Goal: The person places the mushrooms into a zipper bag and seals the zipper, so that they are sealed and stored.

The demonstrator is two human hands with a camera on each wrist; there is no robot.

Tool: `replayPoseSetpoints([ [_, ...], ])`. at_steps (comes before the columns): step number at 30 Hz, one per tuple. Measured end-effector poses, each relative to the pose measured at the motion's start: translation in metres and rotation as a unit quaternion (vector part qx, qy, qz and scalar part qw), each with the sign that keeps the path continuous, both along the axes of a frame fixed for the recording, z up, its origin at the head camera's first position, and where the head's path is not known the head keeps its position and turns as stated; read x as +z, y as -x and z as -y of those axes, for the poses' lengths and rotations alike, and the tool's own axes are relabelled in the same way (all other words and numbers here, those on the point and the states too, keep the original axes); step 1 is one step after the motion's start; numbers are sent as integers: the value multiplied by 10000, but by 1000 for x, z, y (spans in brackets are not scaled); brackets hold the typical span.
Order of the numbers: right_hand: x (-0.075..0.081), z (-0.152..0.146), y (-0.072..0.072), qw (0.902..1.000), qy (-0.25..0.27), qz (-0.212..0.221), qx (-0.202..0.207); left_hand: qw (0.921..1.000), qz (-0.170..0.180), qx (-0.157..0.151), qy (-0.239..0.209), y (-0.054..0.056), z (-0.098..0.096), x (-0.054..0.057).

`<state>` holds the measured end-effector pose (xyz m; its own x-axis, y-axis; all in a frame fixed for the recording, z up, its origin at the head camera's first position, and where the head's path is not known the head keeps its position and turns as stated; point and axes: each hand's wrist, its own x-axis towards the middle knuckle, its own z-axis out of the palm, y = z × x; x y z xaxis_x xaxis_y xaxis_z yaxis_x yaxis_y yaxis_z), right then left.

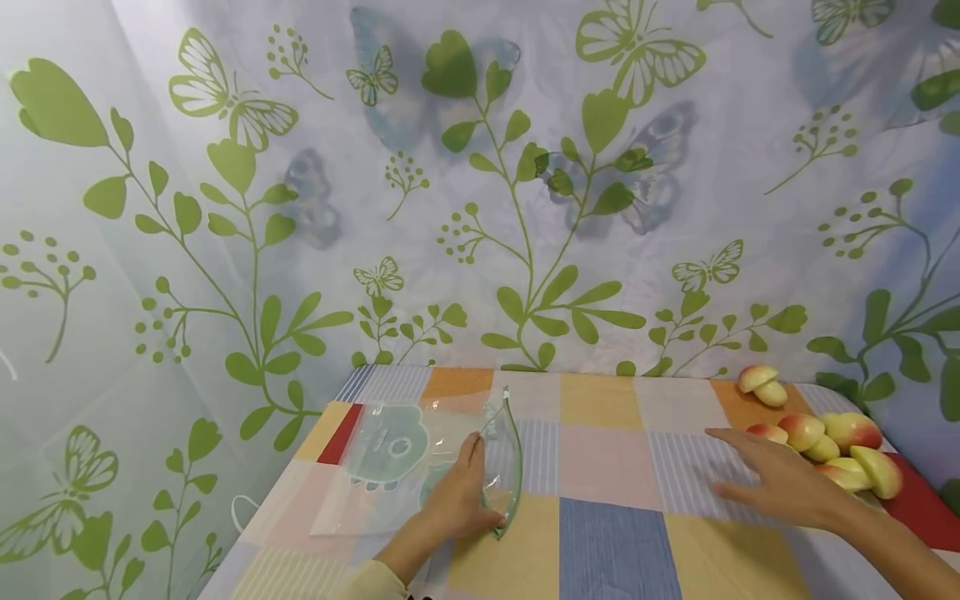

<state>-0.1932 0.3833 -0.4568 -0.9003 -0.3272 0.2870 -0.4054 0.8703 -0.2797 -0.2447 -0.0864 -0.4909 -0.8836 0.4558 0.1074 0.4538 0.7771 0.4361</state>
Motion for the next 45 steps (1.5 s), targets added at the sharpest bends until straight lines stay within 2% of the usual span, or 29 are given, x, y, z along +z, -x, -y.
replayPoseSetpoints([
  [13,-7,-51,-21,9975,-25,-303,-642,10000,0,17,-39,-2,0,-2],
  [20,-11,-69,-24,9932,223,-889,-712,9998,-63,14,-162,-2,3,-2],
  [22,-12,-75,-26,9932,191,-823,-796,9999,-17,24,-162,-1,3,-2],
  [27,-17,-94,-36,9896,-121,-423,-1367,9998,97,-6,-150,0,2,-3],
  [33,-26,-106,-42,9861,66,-396,-1613,9998,113,-18,-140,2,3,-4],
  [40,-35,-105,-53,9791,472,-1093,-1646,9998,174,14,-116,2,3,-4],
  [45,-46,-108,-56,9736,667,-1372,-1698,9997,191,27,-132,2,2,-3],
])
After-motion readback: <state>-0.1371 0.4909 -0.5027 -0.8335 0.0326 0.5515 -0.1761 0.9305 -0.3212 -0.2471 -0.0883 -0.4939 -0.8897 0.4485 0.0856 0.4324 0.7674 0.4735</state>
